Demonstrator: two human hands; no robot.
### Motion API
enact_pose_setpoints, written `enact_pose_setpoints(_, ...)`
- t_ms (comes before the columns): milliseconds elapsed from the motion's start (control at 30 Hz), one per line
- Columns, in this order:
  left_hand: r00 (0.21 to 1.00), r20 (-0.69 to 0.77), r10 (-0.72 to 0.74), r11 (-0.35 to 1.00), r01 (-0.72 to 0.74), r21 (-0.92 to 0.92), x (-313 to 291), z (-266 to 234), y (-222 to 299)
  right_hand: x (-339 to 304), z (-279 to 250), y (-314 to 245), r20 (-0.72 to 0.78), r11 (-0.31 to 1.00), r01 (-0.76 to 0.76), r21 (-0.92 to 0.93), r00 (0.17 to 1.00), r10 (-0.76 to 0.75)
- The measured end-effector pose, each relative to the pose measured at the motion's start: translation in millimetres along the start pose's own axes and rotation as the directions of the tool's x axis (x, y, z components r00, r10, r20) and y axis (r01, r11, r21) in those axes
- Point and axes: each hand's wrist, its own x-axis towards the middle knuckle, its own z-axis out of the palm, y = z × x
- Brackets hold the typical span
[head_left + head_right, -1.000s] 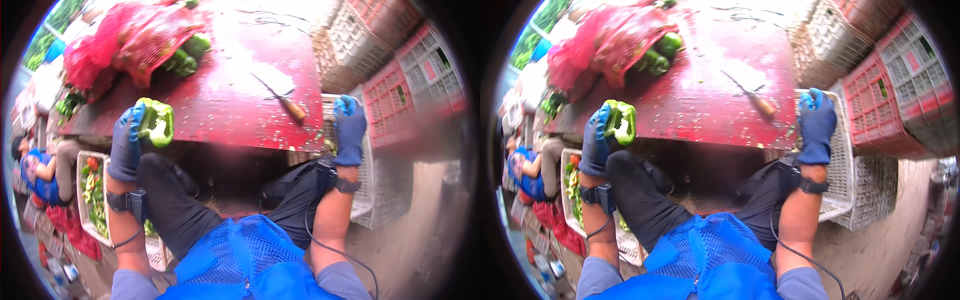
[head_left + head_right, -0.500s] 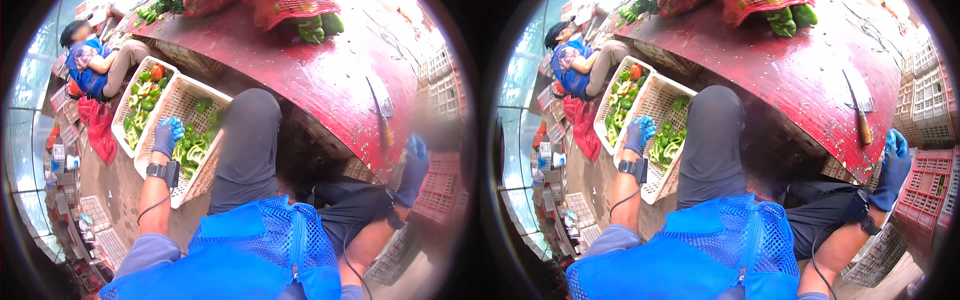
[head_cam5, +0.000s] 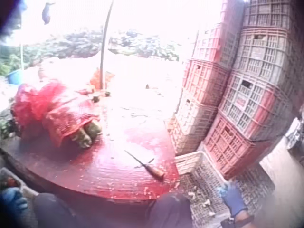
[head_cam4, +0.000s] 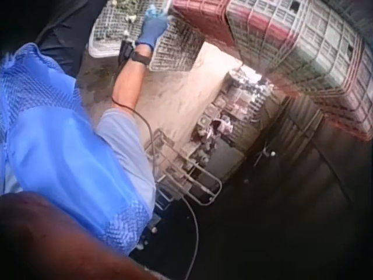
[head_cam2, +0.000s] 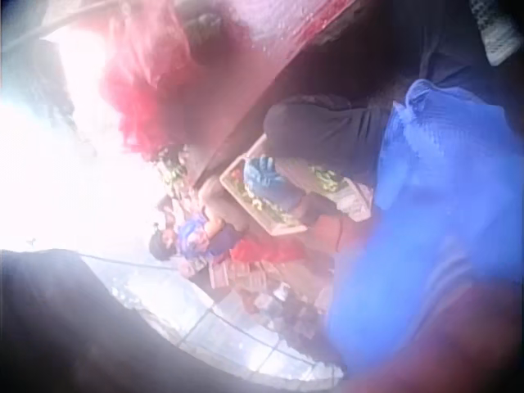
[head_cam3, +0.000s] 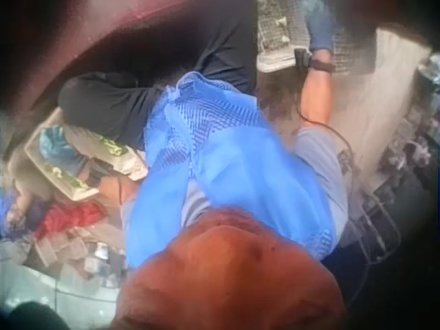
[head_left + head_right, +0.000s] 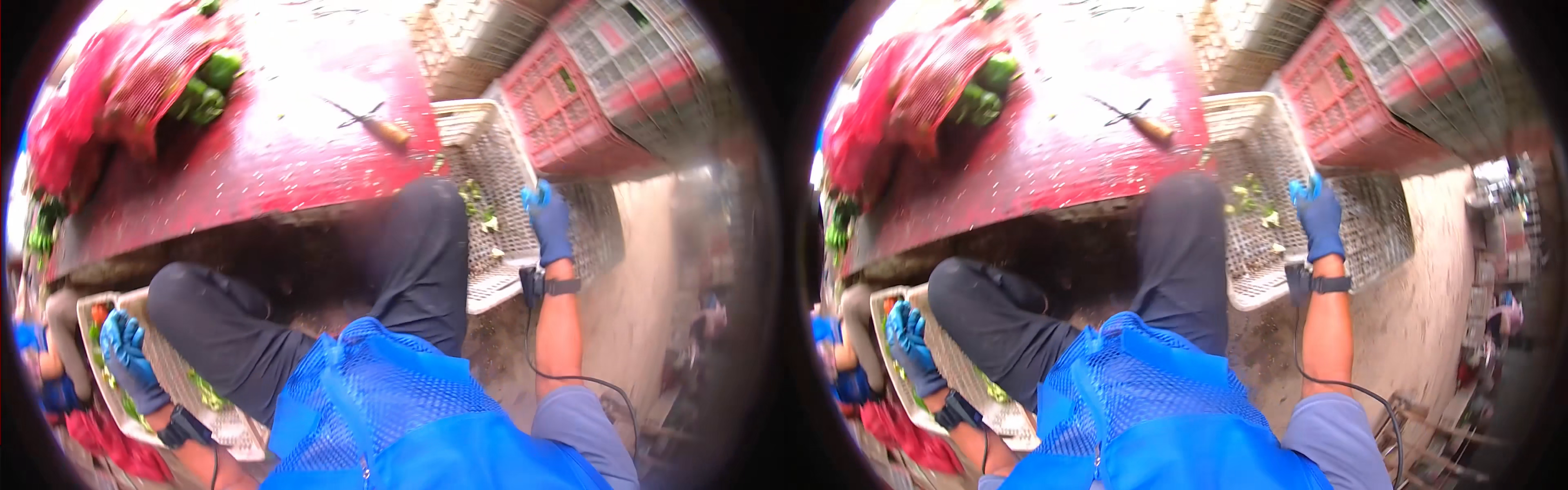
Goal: Cleaning and sorting green bell peppers with a knife and placing them into baskets.
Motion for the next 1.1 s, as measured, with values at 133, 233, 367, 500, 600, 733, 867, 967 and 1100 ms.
enact_pose_setpoints(133,0.99,0.138,0.04,0.995,-0.026,-0.098,7,56,21,-115,19,159,-0.071,0.929,-0.229,-0.289,0.973,0.218)
enact_pose_setpoints(233,0.976,0.189,0.111,0.989,-0.089,-0.121,-7,107,44,-196,54,203,0.156,0.829,-0.544,0.127,0.836,0.525)
enact_pose_setpoints(367,0.94,0.3,0.164,0.981,-0.123,-0.149,-7,138,58,-200,60,119,0.52,0.044,-0.774,0.632,0.465,0.716)
enact_pose_setpoints(500,0.917,0.35,0.19,0.981,-0.164,-0.103,-21,163,75,-181,94,106,0.533,0.046,-0.656,0.753,0.65,0.542)
enact_pose_setpoints(600,0.921,0.366,0.137,0.987,-0.094,-0.132,-28,174,80,-149,98,49,0.558,-0.063,-0.594,0.802,0.707,0.434)
enact_pose_setpoints(733,0.904,0.402,0.143,0.99,-0.125,-0.07,-39,185,88,-103,139,27,0.593,-0.088,-0.641,0.762,0.637,0.493)
enact_pose_setpoints(867,0.876,0.454,0.164,0.977,-0.208,0.049,-48,191,96,-87,121,21,0.639,0.032,-0.723,0.69,0.63,0.442)
enact_pose_setpoints(967,0.887,0.447,0.113,0.988,-0.146,0.04,-47,195,94,-82,108,21,0.724,0.077,-0.78,0.621,0.608,0.326)
enact_pose_setpoints(1100,0.858,0.509,0.069,0.99,-0.122,0.072,-48,220,106,-67,79,24,0.809,0.48,-0.809,0.338,0.511,0.292)
